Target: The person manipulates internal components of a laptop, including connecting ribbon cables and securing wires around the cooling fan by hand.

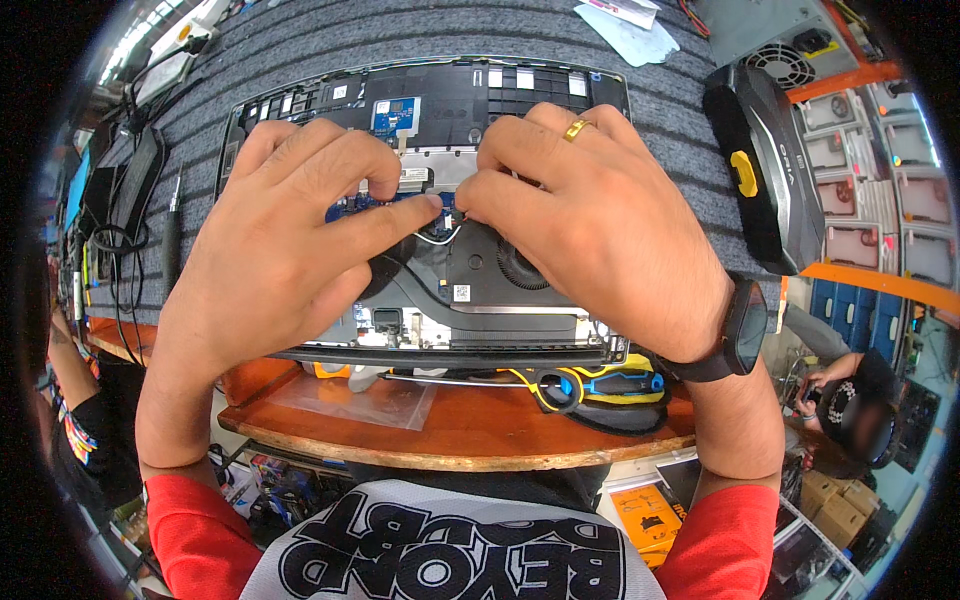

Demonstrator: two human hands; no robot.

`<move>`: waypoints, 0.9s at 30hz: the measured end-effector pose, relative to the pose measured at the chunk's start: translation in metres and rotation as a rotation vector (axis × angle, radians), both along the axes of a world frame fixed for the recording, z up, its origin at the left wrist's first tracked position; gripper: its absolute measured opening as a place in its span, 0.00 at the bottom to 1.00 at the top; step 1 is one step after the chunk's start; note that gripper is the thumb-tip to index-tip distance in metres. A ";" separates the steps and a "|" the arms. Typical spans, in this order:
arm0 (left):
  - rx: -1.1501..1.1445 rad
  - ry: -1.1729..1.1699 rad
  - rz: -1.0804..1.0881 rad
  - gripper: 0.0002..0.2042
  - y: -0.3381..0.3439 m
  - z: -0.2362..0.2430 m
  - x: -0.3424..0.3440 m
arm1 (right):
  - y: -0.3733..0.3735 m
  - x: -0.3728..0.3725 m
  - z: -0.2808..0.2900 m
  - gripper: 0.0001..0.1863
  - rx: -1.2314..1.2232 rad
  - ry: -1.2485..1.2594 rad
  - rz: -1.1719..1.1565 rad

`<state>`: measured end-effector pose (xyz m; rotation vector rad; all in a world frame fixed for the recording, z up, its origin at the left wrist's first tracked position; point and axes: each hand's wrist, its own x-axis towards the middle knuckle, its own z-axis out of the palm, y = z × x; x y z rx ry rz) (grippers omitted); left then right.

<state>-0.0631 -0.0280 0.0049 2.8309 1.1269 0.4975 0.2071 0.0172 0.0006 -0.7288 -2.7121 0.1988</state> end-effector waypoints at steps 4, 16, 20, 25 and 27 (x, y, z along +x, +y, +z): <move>-0.015 0.014 -0.049 0.24 -0.004 0.000 0.001 | -0.001 -0.003 0.003 0.10 0.037 0.004 0.021; 0.155 -0.125 0.188 0.22 0.029 0.030 -0.128 | 0.018 -0.017 0.029 0.14 -0.008 -0.198 0.242; 0.210 -0.233 0.271 0.19 0.033 -0.001 -0.150 | 0.023 -0.023 0.036 0.15 0.037 -0.319 0.327; 0.026 -0.266 0.481 0.14 0.028 -0.010 -0.147 | 0.039 -0.027 0.032 0.17 0.140 -0.283 0.469; -0.271 -0.286 0.755 0.13 0.008 -0.001 -0.143 | 0.044 -0.026 0.029 0.18 0.191 -0.230 0.520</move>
